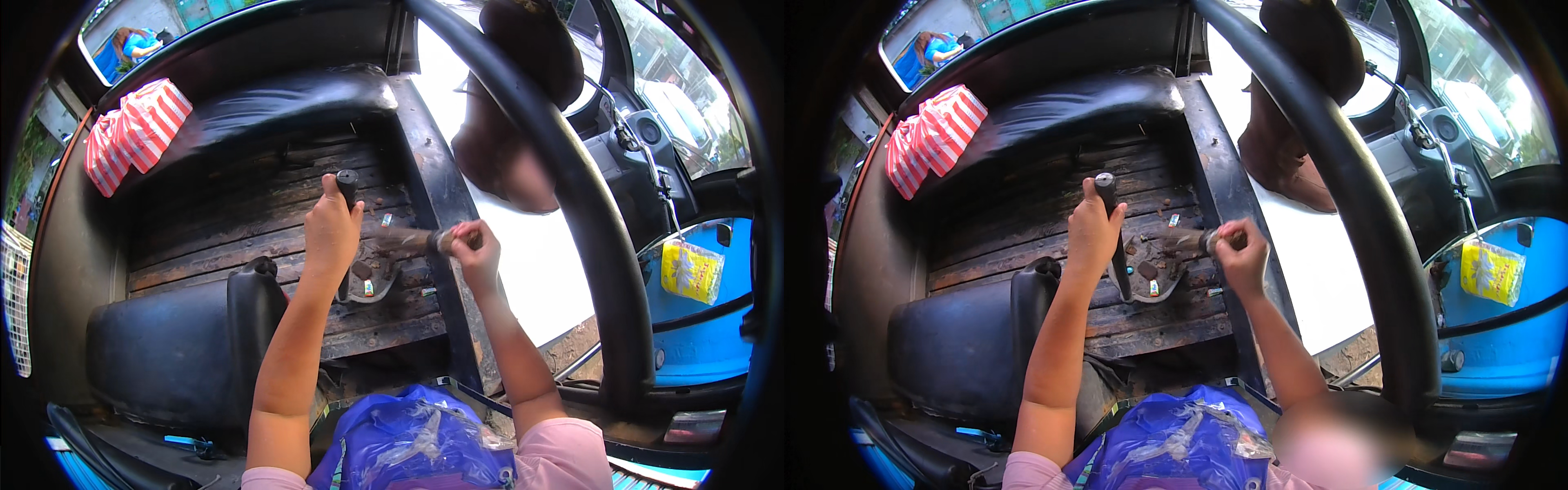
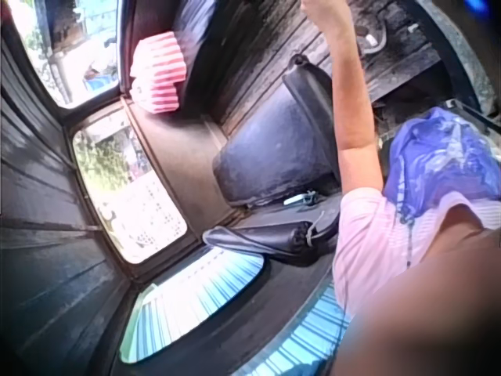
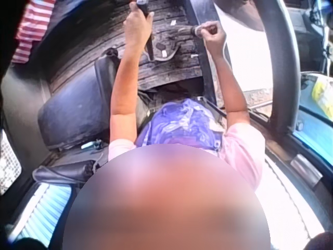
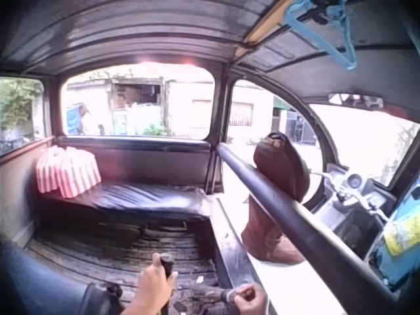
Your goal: The person sweeps debris from the floor of a three-wheeled vehicle using a broom and dustpan, then moves outside to sweep the ground and deposit the collected debris into a plastic bag. The person finishes by washing their hands at a sink.
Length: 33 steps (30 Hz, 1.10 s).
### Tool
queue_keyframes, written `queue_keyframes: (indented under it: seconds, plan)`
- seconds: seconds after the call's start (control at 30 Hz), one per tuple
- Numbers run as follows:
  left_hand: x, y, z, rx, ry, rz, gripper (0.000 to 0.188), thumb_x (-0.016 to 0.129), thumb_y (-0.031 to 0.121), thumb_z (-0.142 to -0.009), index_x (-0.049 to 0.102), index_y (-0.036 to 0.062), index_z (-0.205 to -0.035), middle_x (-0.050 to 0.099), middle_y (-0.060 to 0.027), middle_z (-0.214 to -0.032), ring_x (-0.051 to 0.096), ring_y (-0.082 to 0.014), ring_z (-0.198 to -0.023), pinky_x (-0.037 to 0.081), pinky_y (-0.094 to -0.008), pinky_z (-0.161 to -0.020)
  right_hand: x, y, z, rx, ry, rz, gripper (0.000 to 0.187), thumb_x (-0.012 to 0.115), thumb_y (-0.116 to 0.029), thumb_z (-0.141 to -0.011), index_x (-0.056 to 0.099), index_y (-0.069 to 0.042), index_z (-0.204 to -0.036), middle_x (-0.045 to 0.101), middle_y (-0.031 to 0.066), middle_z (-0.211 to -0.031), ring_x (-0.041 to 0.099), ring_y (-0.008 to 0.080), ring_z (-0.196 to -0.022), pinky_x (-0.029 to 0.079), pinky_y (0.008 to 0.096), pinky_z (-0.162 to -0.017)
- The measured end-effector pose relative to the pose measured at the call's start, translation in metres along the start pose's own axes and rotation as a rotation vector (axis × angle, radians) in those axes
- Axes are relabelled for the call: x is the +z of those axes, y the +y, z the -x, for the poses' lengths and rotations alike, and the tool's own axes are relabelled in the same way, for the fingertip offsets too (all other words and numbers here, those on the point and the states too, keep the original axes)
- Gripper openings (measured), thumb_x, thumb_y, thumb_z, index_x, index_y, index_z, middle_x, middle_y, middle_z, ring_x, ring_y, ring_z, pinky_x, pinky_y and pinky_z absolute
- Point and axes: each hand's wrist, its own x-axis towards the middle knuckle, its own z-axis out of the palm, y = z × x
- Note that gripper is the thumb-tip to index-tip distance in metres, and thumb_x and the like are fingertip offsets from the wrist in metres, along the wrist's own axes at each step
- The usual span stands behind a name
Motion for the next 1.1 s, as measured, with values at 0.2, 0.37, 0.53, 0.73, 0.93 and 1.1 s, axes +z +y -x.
queue_keyframes:
  seconds: [0.2,0.37,0.53,0.73,0.93,1.1]
  plan:
    - [-0.002,0.001,0.004,-0.028,0.003,-0.042,0.048,0.068,0.015,-0.088,0.038,-0.0040,-0.120,0.067,-0.0270,-0.088,0.067,-0.0454,-0.083,0.053,-0.0501,-0.073,0.030,0.025,0.014,0.113,0.145,0.286,0.009,0.065,-0.002,-0.071,0.058,-0.005,-0.075,0.062,0.0065,-0.068,0.062,0.0157,-0.063,0.049,0.0272,-0.063]
    - [0.002,0.000,0.004,-0.016,0.006,-0.019,0.048,0.068,0.015,-0.088,0.038,-0.0040,-0.119,0.067,-0.0275,-0.088,0.067,-0.0455,-0.084,0.054,-0.0498,-0.073,0.010,-0.005,0.045,0.143,-0.086,-0.002,0.010,0.062,-0.001,-0.071,0.055,-0.004,-0.077,0.064,0.0057,-0.083,0.062,0.0131,-0.079,0.050,0.0279,-0.075]
    - [0.001,0.002,0.007,-0.045,-0.012,-0.029,0.048,0.068,0.016,-0.088,0.037,-0.0039,-0.119,0.067,-0.0272,-0.087,0.066,-0.0462,-0.083,0.054,-0.0499,-0.072,-0.011,0.005,0.001,0.028,0.040,0.026,0.014,0.058,0.007,-0.071,0.056,-0.003,-0.081,0.063,0.0086,-0.086,0.062,0.0160,-0.082,0.051,0.0291,-0.081]
    - [-0.001,0.001,0.011,-0.043,0.012,-0.032,0.050,0.069,0.017,-0.088,0.037,-0.0037,-0.120,0.066,-0.0270,-0.087,0.066,-0.0459,-0.083,0.054,-0.0499,-0.072,0.032,0.016,0.064,0.145,-0.069,0.242,0.013,0.065,0.000,-0.069,0.055,-0.004,-0.075,0.064,0.0056,-0.081,0.062,0.0137,-0.077,0.049,0.0271,-0.072]
    - [-0.010,-0.006,0.013,-0.083,0.022,-0.009,0.050,0.068,0.018,-0.088,0.037,-0.0038,-0.121,0.066,-0.0266,-0.087,0.066,-0.0451,-0.084,0.053,-0.0499,-0.074,-0.005,-0.003,0.024,0.001,-0.058,-0.134,0.013,0.060,0.004,-0.073,0.055,-0.003,-0.082,0.063,0.0103,-0.088,0.063,0.0184,-0.087,0.049,0.0313,-0.083]
    - [-0.017,-0.011,0.015,-0.159,0.067,-0.039,0.051,0.068,0.019,-0.088,0.036,-0.0040,-0.122,0.066,-0.0268,-0.088,0.066,-0.0458,-0.085,0.053,-0.0506,-0.075,0.035,0.057,-0.026,-0.111,0.132,0.250,0.014,0.065,0.001,-0.071,0.056,-0.004,-0.081,0.066,0.0104,-0.081,0.064,0.0195,-0.072,0.051,0.0305,-0.070]
